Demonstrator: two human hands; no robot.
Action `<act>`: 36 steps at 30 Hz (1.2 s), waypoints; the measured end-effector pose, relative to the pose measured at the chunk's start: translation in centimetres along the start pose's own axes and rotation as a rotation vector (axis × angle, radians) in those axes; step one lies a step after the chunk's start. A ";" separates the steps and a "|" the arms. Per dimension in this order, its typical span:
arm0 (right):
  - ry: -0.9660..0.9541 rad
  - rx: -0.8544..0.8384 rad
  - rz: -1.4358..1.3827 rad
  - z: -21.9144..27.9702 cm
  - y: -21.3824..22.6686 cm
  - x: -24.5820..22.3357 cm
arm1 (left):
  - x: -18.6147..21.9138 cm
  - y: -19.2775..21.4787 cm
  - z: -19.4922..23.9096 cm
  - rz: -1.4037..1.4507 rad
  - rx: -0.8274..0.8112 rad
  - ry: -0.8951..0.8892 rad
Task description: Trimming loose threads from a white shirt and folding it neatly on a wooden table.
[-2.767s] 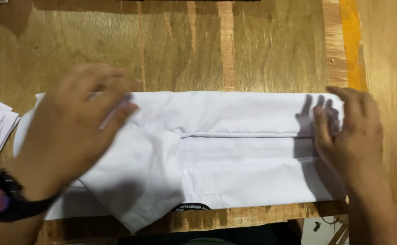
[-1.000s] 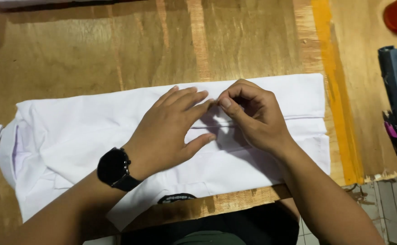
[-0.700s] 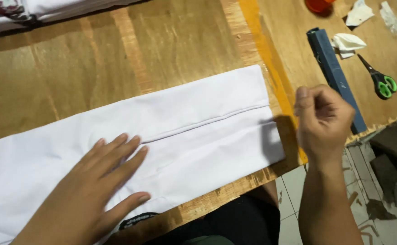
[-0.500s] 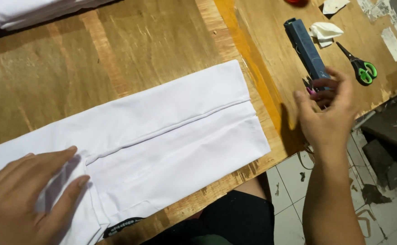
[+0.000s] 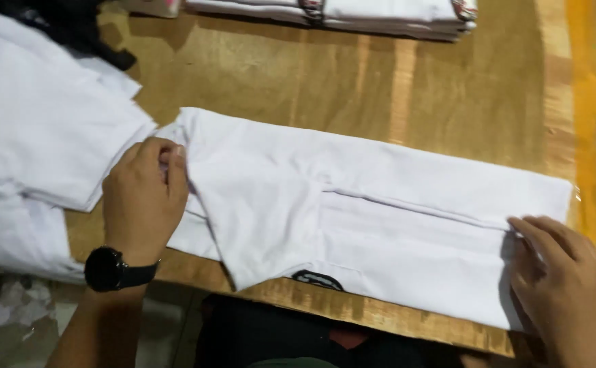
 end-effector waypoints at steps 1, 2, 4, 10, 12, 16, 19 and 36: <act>0.014 0.057 0.105 0.4 0.2 -0.3 | -2.0 0.2 0.9 -0.051 0.035 0.078; 0.052 0.064 0.084 -0.6 -0.3 -1.4 | -2.4 0.7 0.5 -0.073 0.052 0.112; 0.030 0.082 -0.103 -1.6 -0.6 -3.2 | -1.5 1.6 -0.4 -0.086 0.105 -0.064; 0.227 -0.127 -0.417 -8.6 0.2 -18.2 | -4.5 -1.8 -6.7 0.100 -0.411 -0.178; 0.311 -0.147 -0.438 -9.7 0.7 -23.1 | -5.4 -3.0 -7.7 0.140 -0.454 -0.278; 0.750 -0.160 -0.184 -8.9 -1.0 -30.7 | -6.0 -4.3 -8.4 0.245 -0.582 -0.357; 0.795 -0.114 -0.372 -9.5 -1.2 -31.5 | -6.5 -3.3 -9.1 0.404 -0.525 -0.334; 0.586 -0.279 -0.637 -10.3 1.9 -28.5 | -7.1 -3.3 -8.1 0.570 -0.054 -0.569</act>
Point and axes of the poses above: each hand's wrist, its own z-axis away from the middle knuckle, its own y-axis out of the back of the hand, x = y × z, the point moved 6 cm from there along -z, towards the middle knuckle, and after that the axes turned 3 degrees about -z, right-handed, at the moved point
